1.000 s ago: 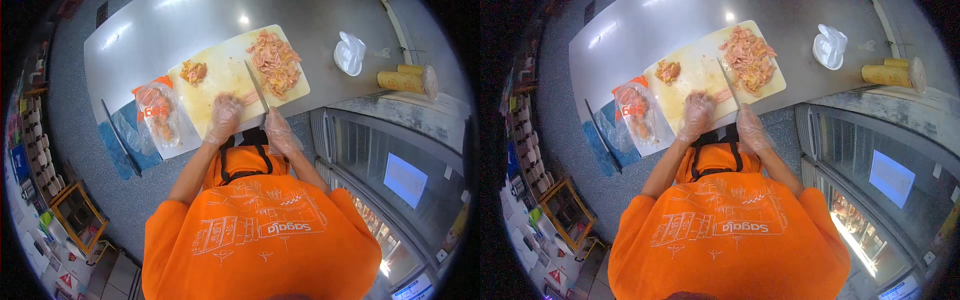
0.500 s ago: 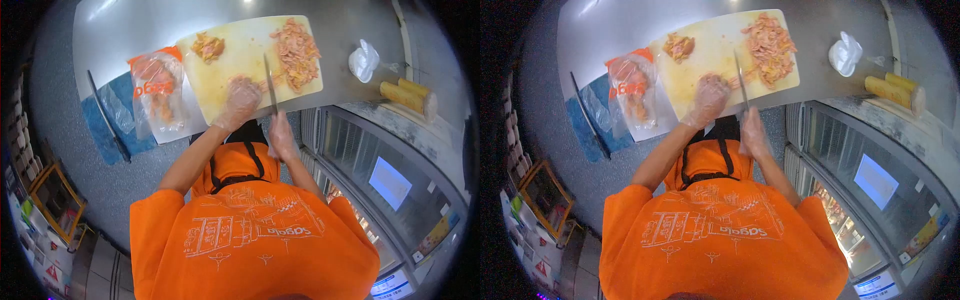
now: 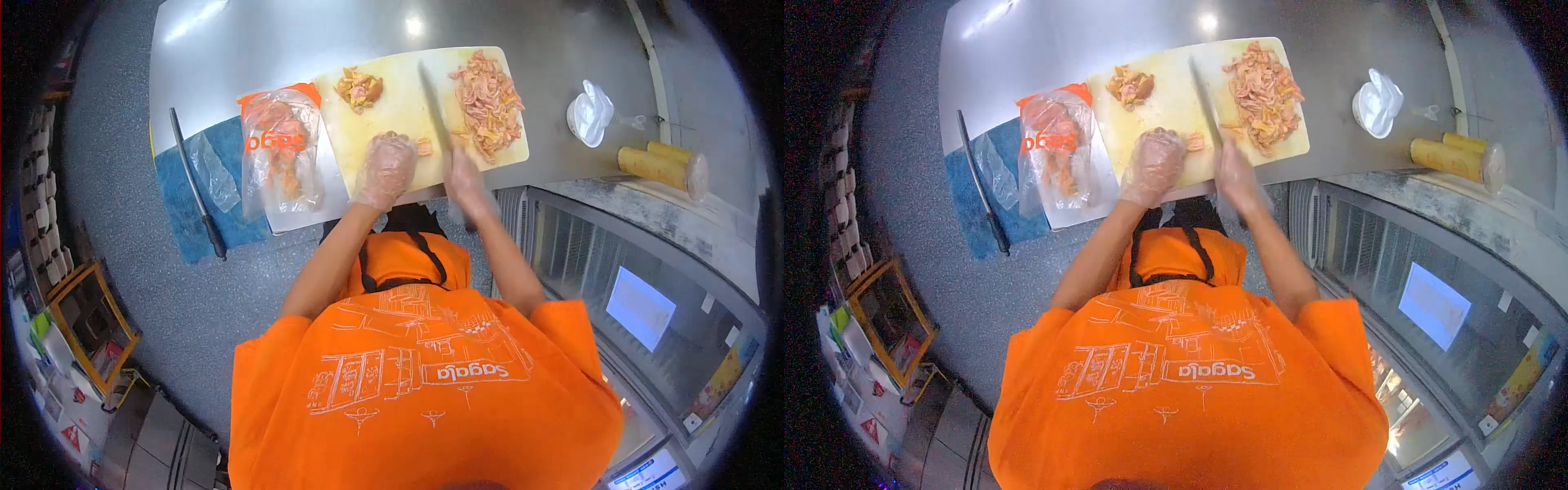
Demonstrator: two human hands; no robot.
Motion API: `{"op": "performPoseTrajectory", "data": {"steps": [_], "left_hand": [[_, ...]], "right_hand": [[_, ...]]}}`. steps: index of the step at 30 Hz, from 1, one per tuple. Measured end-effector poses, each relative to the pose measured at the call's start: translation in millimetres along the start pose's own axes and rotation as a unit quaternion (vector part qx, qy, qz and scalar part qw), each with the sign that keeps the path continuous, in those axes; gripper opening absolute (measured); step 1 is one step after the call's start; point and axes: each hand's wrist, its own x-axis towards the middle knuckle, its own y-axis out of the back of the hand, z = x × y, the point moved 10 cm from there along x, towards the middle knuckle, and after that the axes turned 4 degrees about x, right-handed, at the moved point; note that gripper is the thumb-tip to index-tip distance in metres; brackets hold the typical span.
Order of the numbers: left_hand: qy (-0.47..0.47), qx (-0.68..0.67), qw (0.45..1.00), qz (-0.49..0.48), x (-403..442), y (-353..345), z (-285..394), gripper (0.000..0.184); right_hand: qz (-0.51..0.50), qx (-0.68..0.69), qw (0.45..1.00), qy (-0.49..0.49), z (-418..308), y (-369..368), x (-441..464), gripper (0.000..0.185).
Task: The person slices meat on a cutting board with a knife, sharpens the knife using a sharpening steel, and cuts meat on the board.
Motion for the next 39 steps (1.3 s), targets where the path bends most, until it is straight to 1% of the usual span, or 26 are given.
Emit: {"op": "performPoseTrajectory", "data": {"steps": [1, 3, 4, 5, 6, 9, 10, 11, 12, 13, 15, 18, 19, 21, 22, 25, 28, 31, 34, 36, 37, 39], "left_hand": [[0.007, 0.016, 1.0, -0.009, 0, 7, -1, 0.011], [0.018, 0.046, 0.998, -0.028, 2, 13, 0, 0.011], [0.048, 0.067, 0.996, -0.036, 5, 2, -5, 0.012], [0.075, 0.088, 0.992, -0.045, 9, -15, -10, 0.012], [0.099, 0.109, 0.988, -0.054, 14, -17, -11, 0.012], [0.044, 0.012, 0.996, 0.081, 21, 12, 13, 0.016], [0.006, 0.08, 0.996, 0.038, 19, 7, 31, 0.015], [-0.029, 0.149, 0.988, -0.005, 15, 1, 50, 0.014], [-0.063, 0.217, 0.973, -0.046, 15, -7, 61, 0.013], [-0.032, 0.155, 0.987, 0.015, 18, 7, 58, 0.014], [0.023, 0.027, 0.991, 0.132, 16, 31, 44, 0.017], [0.097, -0.112, 0.989, -0.015, 13, 8, 7, 0.035], [0.086, -0.143, 0.986, 0.013, 13, 12, 7, 0.025], [0.071, -0.096, 0.992, -0.028, 12, 4, 10, 0.023], [0.061, -0.072, 0.994, -0.047, 12, 1, 11, 0.023], [0.042, 0.022, 0.991, -0.125, 2, -23, 18, 0.032], [0.025, -0.062, 0.997, -0.045, -7, 4, 33, 0.034], [0.012, -0.142, 0.988, 0.064, -19, 21, 38, 0.034], [0.028, -0.141, 0.989, 0.024, -29, 6, 37, 0.037], [0.022, -0.155, 0.987, 0.035, -32, 5, 35, 0.038], [0.019, -0.164, 0.985, 0.043, -31, 5, 34, 0.038], [0.007, -0.155, 0.988, 0.028, -33, -3, 32, 0.039]], "right_hand": [[-0.037, 0.018, 0.999, -0.025, 4, -3, -23, 0.024], [0.009, 0.012, 0.998, -0.069, 28, 11, -37, 0.026], [0.032, 0.009, 0.995, -0.094, 40, 21, -42, 0.027], [0.03, 0.027, 0.991, -0.127, 56, 29, -41, 0.029], [0.024, 0.031, 0.992, -0.122, 62, 31, -36, 0.03], [0.024, 0.052, 0.994, -0.098, 66, 35, -31, 0.03], [0.032, 0.059, 0.994, -0.086, 60, 36, -34, 0.03], [0.04, 0.065, 0.995, -0.07, 53, 39, -35, 0.03], [0.028, 0.067, 0.994, -0.078, 48, 42, -35, 0.029], [0.015, 0.071, 0.994, -0.086, 42, 45, -38, 0.029], [-0.013, 0.082, 0.992, -0.09, 26, 46, -44, 0.028], [-0.047, 0.09, 0.993, -0.063, 7, 35, -50, 0.025], [-0.054, 0.085, 0.994, -0.043, 4, 26, -52, 0.023], [-0.056, 0.077, 0.995, -0.011, 6, 10, -52, 0.024], [-0.046, 0.079, 0.996, -0.016, 14, 9, -50, 0.024], [-0.02, 0.078, 0.996, -0.025, 26, 11, -40, 0.024], [0.005, 0.081, 0.996, -0.027, 20, 12, -31, 0.023], [0.006, 0.082, 0.996, -0.034, 11, 19, -30, 0.022], [-0.016, 0.077, 0.996, -0.033, 2, 13, -45, 0.023], [-0.048, 0.047, 0.997, -0.043, 8, 0, -56, 0.023], [-0.029, 0.047, 0.997, -0.055, 12, 2, -57, 0.023], [0.005, 0.045, 0.996, -0.08, 19, 9, -63, 0.023]]}}
